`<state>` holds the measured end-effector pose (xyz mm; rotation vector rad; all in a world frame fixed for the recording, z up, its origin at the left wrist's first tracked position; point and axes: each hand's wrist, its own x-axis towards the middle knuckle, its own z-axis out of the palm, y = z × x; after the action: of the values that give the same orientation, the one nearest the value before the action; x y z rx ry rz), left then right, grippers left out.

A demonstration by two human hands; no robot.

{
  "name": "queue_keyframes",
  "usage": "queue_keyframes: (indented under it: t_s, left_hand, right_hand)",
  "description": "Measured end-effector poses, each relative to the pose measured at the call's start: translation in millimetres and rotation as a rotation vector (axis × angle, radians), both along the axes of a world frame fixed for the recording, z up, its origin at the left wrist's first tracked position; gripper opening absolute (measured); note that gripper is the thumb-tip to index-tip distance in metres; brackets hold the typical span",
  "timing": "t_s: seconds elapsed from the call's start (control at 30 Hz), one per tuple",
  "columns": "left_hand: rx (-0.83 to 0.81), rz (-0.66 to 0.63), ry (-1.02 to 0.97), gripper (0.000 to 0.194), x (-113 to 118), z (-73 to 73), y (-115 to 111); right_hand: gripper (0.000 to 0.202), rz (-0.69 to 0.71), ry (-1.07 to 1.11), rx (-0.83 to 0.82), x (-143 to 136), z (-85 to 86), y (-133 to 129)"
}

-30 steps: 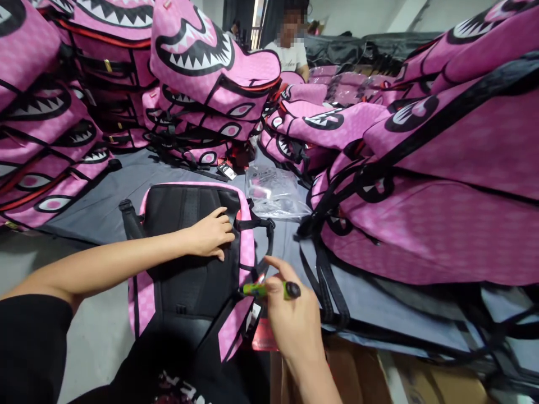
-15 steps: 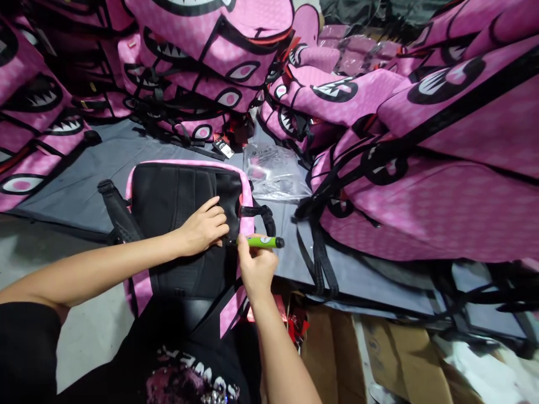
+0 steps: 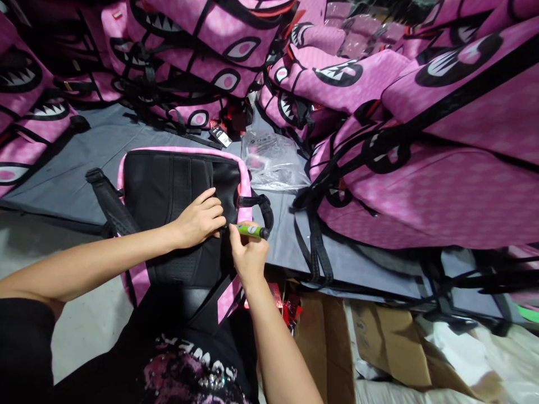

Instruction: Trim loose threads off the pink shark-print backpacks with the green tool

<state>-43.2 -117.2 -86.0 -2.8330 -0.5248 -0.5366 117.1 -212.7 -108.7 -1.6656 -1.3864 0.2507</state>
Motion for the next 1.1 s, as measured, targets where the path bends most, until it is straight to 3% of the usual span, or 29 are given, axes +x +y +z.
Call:
queue_keyframes:
  t_s: [0.3,1.1]
  left_hand:
    - [0.034,-0.015,-0.037,0.024,0.8,-2.1,0.4]
    - [0.025,-0.007,-0.030,0.023,1.2,-2.6,3.2]
  right_hand:
    - [0.025,0.028,-0.084,0.033,1.8,-2.5,-1.8]
    - [0.022,0.045,-0.042,0.001,3.6,-3.4,0.2]
